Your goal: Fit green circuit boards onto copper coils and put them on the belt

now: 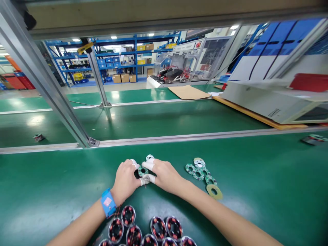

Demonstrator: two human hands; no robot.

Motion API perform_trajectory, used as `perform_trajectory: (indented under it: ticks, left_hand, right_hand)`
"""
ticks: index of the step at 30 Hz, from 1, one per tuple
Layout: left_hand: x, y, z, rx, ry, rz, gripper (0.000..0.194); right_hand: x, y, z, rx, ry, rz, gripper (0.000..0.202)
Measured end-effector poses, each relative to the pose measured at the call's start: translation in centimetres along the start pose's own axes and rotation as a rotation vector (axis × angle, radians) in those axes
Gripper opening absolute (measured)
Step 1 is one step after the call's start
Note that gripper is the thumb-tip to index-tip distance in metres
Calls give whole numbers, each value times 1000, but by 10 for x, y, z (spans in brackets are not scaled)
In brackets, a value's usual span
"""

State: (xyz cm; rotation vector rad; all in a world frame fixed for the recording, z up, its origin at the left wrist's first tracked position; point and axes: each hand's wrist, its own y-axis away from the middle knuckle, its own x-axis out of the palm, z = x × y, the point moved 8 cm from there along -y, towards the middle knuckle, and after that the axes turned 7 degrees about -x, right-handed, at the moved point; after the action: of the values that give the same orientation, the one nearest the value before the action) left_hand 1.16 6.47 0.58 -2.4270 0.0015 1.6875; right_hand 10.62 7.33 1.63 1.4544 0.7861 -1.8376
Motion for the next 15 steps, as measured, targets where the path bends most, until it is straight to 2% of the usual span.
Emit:
perform_trajectory:
  ticks: [15]
  left_hand:
    - [0, 1, 1, -12, 16, 7, 33]
  right_hand:
    - [4, 2, -8, 3, -69, -62, 26]
